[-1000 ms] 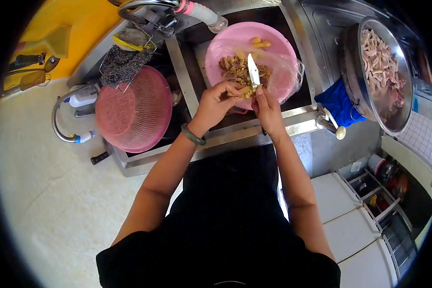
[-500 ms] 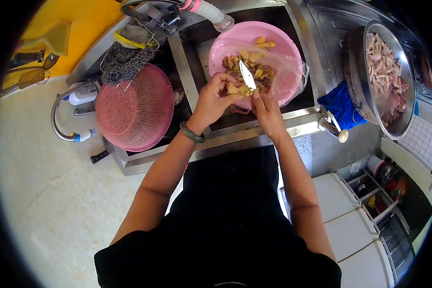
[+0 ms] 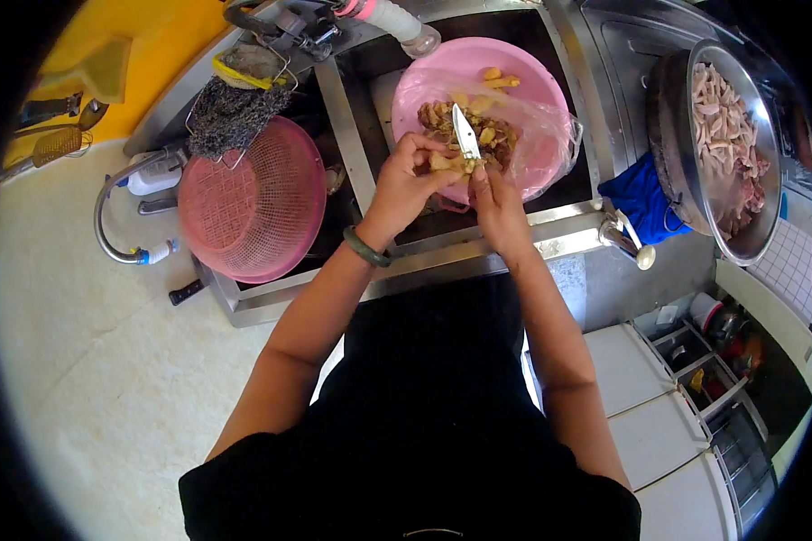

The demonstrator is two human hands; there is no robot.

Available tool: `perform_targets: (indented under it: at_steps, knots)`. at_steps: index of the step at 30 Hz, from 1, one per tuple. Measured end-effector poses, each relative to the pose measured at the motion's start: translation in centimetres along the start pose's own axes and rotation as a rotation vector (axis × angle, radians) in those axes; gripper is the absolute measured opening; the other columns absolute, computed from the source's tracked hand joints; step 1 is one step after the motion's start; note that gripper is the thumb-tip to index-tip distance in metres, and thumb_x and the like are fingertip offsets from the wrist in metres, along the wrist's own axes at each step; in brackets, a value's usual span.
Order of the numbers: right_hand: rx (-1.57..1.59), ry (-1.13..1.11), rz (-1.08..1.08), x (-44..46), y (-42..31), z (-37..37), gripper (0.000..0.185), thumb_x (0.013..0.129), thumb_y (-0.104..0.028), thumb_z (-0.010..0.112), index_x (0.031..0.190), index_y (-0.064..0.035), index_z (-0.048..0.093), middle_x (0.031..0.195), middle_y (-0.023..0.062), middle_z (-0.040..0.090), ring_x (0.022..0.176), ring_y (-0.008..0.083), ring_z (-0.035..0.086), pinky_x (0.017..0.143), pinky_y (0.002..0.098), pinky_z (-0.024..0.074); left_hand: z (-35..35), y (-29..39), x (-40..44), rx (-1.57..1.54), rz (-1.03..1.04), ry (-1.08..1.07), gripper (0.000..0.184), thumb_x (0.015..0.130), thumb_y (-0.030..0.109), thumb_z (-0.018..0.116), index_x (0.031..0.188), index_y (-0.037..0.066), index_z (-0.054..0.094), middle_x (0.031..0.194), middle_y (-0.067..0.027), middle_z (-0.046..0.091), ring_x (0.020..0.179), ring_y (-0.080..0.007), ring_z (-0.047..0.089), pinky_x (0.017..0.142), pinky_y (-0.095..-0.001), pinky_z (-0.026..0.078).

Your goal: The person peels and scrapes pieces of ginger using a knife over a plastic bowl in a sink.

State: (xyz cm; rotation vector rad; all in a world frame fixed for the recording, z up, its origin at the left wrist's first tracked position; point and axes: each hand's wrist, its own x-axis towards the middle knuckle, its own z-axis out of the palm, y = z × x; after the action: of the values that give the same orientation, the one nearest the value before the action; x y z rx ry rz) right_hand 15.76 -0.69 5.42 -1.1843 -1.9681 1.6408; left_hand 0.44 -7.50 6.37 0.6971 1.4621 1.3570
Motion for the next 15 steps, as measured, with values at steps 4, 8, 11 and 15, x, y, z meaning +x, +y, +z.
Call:
perform_targets:
  at_steps: [4,8,11,15]
  knots:
    - [0.02,-0.018,0.092,-0.5,-0.3,0.0,0.039,0.101,-0.032,0.038,0.084,0.0002,0.05,0.065,0.0057,0.048,0.061,0.015,0.045,0.057,0.0308,0.0391,0.1,-0.7,0.4,-0.069,0.03,0.042,0.034,0.079,-0.004,0.068,0.105,0.004,0.048,0.103,-0.0072,0.061,0.094,-0.0128,0.059,0.083,-0.0262,0.049]
    - [0.002,0.034,0.03,0.3,-0.3,0.1,0.039,0.1,-0.032,0.039,0.084,0.001,0.051,0.065,0.0084,0.05,0.059,0.018,0.047,0.056,0.0324,0.0396,0.5,-0.8,0.2,-0.043,-0.025,0.04,0.033,0.079,-0.004,0.068,0.104,0.004,0.048,0.101,-0.0067,0.061,0.094,-0.0127,0.059,0.083,-0.026,0.048]
    - [-0.013,0.002,0.051,0.1,-0.1,-0.1,0.037,0.1,-0.031,0.04,0.088,0.0023,0.052,0.066,0.0107,0.052,0.06,0.0197,0.049,0.057,0.0338,0.04,0.5,0.3,1.0,-0.087,0.009,0.061,0.032,0.079,-0.005,0.067,0.103,0.004,0.048,0.1,-0.0062,0.061,0.093,-0.0122,0.059,0.082,-0.0258,0.048]
    - [-0.075,-0.01,0.073,0.6,-1.1,-0.7,0.036,0.099,-0.028,0.041,0.092,0.0044,0.054,0.069,0.0131,0.055,0.061,0.0203,0.051,0.058,0.034,0.0412,1.4,-0.5,0.7,-0.009,-0.105,0.037,0.031,0.08,-0.004,0.066,0.104,0.004,0.049,0.101,-0.0063,0.06,0.092,-0.0119,0.059,0.083,-0.0256,0.048]
